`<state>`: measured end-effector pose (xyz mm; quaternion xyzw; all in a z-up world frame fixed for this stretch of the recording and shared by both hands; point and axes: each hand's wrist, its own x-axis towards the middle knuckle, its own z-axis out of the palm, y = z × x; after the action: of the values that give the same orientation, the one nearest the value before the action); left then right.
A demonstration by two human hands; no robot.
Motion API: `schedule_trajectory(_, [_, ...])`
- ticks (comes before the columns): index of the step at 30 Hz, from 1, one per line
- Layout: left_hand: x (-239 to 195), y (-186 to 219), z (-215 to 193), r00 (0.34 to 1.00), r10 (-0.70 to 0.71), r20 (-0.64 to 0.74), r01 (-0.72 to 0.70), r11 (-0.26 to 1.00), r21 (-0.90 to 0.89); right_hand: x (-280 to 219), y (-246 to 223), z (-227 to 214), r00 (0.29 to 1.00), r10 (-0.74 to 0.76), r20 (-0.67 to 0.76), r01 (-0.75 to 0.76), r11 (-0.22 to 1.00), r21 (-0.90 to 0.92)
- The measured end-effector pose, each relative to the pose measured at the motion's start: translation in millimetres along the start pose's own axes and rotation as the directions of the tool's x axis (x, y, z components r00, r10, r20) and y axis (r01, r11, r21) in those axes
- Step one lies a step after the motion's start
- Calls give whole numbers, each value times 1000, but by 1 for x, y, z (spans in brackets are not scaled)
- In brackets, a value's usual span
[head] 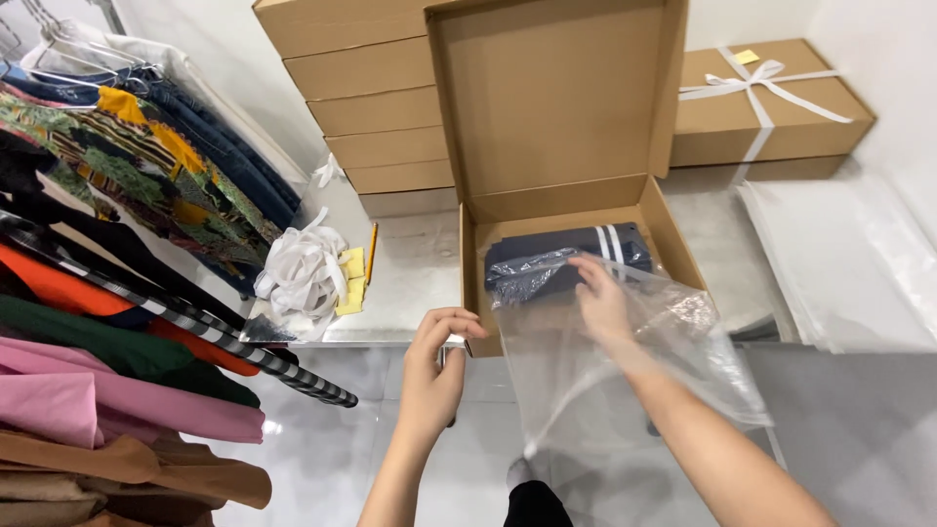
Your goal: The person places a plastic bag into a cardboard box and closes it. They then handle a yellow sticky note and a white ribbon. Later, they open another box, remove a folded dark blue garment from a plastic bag, and hang it on a green hanger on a clothing rack.
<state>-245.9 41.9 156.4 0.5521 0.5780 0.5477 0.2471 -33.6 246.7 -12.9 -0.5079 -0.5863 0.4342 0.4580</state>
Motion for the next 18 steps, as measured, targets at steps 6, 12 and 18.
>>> schedule_trajectory(6, [53, -39, 19, 996, -85, 5, 84, 989, -125, 11, 5, 16, 890, 451, 62, -327, 540, 776])
schedule_trajectory(12, [124, -61, 29, 990, -110, 90, 122, 983, -137, 75, 67, 28, 562, 827, 37, -513, 313, 799])
schedule_trajectory(18, [178, -81, 27, 978, -114, 177, 139, 981, -138, 82, -26, 34, 330, 916, -229, -436, 363, 823])
